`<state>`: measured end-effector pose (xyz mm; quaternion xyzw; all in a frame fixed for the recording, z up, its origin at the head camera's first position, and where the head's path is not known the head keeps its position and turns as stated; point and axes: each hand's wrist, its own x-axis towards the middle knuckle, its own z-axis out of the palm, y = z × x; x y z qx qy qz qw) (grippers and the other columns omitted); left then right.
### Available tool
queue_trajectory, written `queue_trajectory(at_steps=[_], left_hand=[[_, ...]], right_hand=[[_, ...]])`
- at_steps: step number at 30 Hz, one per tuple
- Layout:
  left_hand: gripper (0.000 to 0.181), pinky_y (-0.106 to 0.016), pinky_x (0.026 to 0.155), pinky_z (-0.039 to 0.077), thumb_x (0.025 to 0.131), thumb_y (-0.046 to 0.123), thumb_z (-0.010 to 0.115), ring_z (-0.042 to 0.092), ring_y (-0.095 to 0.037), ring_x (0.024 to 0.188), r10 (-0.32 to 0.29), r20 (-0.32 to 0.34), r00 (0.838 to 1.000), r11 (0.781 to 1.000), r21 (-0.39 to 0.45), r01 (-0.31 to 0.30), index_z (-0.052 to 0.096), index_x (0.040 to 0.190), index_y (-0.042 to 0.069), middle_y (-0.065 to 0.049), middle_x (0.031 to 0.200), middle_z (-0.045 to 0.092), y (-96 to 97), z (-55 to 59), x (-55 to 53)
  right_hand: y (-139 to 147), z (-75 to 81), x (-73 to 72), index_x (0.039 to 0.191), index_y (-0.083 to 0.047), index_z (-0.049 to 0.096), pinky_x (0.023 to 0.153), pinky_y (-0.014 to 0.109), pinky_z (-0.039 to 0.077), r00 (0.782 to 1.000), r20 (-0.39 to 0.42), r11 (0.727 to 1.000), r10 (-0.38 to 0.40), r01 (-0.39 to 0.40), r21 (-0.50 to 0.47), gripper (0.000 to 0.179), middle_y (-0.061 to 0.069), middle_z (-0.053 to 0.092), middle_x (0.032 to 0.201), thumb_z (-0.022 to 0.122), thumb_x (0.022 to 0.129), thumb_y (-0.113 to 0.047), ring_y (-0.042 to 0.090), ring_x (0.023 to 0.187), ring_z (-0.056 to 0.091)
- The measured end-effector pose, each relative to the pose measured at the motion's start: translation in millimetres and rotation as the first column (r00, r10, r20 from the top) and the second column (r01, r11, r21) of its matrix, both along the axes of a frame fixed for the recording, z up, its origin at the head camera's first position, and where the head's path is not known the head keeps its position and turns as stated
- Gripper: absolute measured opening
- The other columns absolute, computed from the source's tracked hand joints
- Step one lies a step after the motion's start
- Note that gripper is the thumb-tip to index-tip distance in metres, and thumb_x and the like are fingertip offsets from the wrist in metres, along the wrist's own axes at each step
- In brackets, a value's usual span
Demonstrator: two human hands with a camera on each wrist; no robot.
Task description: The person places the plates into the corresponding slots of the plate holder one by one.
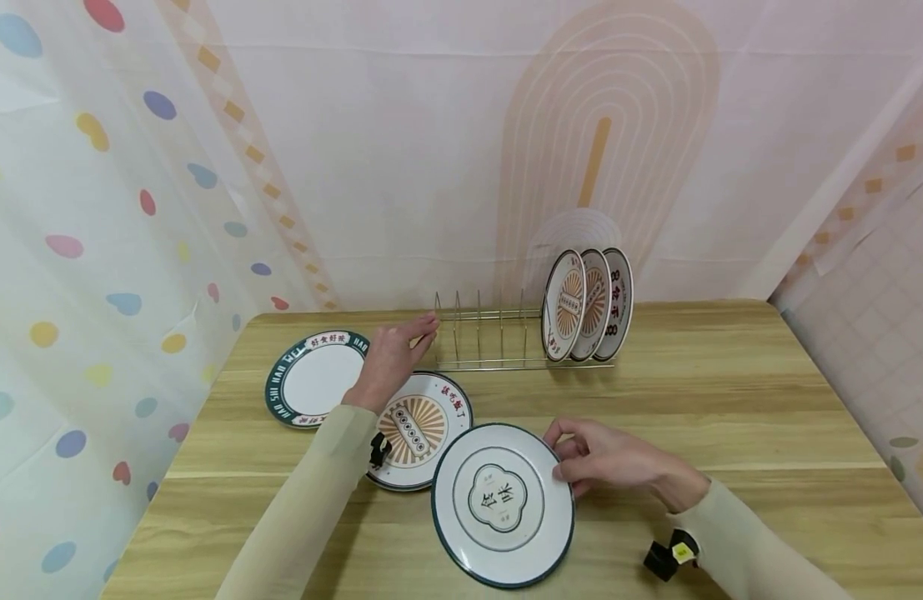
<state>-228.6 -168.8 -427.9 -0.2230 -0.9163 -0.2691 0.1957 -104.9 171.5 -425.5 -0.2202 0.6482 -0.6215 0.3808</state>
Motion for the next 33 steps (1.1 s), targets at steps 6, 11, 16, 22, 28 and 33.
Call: queue_trajectory(at_steps=[6,11,16,22,28,33], left_hand=[[0.025,-0.020,0.040,0.032,0.096,0.006,0.074,0.024,0.000,0.035,-0.004,-0.016,1.000,1.000,0.006,0.004,0.076,0.122,0.004,-0.012,0.129,0.070,0.3,0.1,0.9],[0.025,-0.021,0.040,0.032,0.096,0.006,0.074,0.023,0.003,0.035,-0.008,-0.032,0.999,1.000,0.009,0.009,0.076,0.120,0.002,-0.012,0.128,0.070,0.4,0.1,0.6],[0.025,-0.020,0.041,0.033,0.098,0.007,0.073,0.028,-0.003,0.035,0.005,-0.004,1.000,1.000,0.001,-0.005,0.075,0.122,0.003,-0.011,0.130,0.070,0.8,0.5,0.8],[0.025,-0.020,0.041,0.033,0.098,0.007,0.072,0.027,-0.002,0.035,0.003,-0.001,1.000,1.000,0.001,-0.003,0.075,0.123,0.004,-0.013,0.130,0.070,0.8,0.0,0.1],[0.025,-0.020,0.040,0.034,0.098,0.007,0.072,0.031,-0.006,0.035,-0.002,0.005,1.000,1.000,0.018,0.002,0.075,0.123,0.004,-0.014,0.129,0.070,0.8,-0.4,-0.5],[0.025,-0.020,0.040,0.034,0.098,0.007,0.072,0.031,-0.005,0.035,-0.003,-0.003,1.000,1.000,0.025,0.003,0.074,0.123,0.004,-0.014,0.129,0.070,0.9,-0.6,-0.3]], right_hand=[[6.0,4.9,0.8,0.135,0.010,0.042,0.079,0.038,0.062,0.998,-0.043,0.999,-0.052,0.051,-0.014,0.044,0.025,0.068,0.120,0.063,0.099,-0.003,0.027,0.098,0.072],[9.2,7.0,2.3,0.151,0.009,0.034,0.086,0.043,0.061,0.991,-0.045,0.992,-0.129,0.129,-0.012,0.063,0.032,0.057,0.139,0.066,0.099,-0.007,0.032,0.111,0.068],[11.0,11.1,4.0,0.154,0.008,0.032,0.090,0.047,0.059,0.982,-0.047,0.982,-0.185,0.183,-0.041,0.068,0.034,0.052,0.143,0.068,0.099,-0.007,0.034,0.115,0.066],[14.2,19.4,6.5,0.155,0.009,0.029,0.091,0.046,0.059,0.964,-0.073,0.966,-0.255,0.251,-0.065,0.070,0.037,0.048,0.146,0.067,0.099,-0.006,0.032,0.115,0.067],[17.0,26.6,7.9,0.160,0.008,0.024,0.094,0.046,0.058,0.937,-0.104,0.942,-0.333,0.325,-0.084,0.076,0.041,0.040,0.150,0.067,0.099,-0.006,0.029,0.117,0.066],[17.8,31.5,9.1,0.160,0.007,0.027,0.092,0.042,0.058,0.904,-0.114,0.910,-0.411,0.402,-0.099,0.074,0.039,0.040,0.150,0.067,0.098,-0.004,0.022,0.111,0.067]])
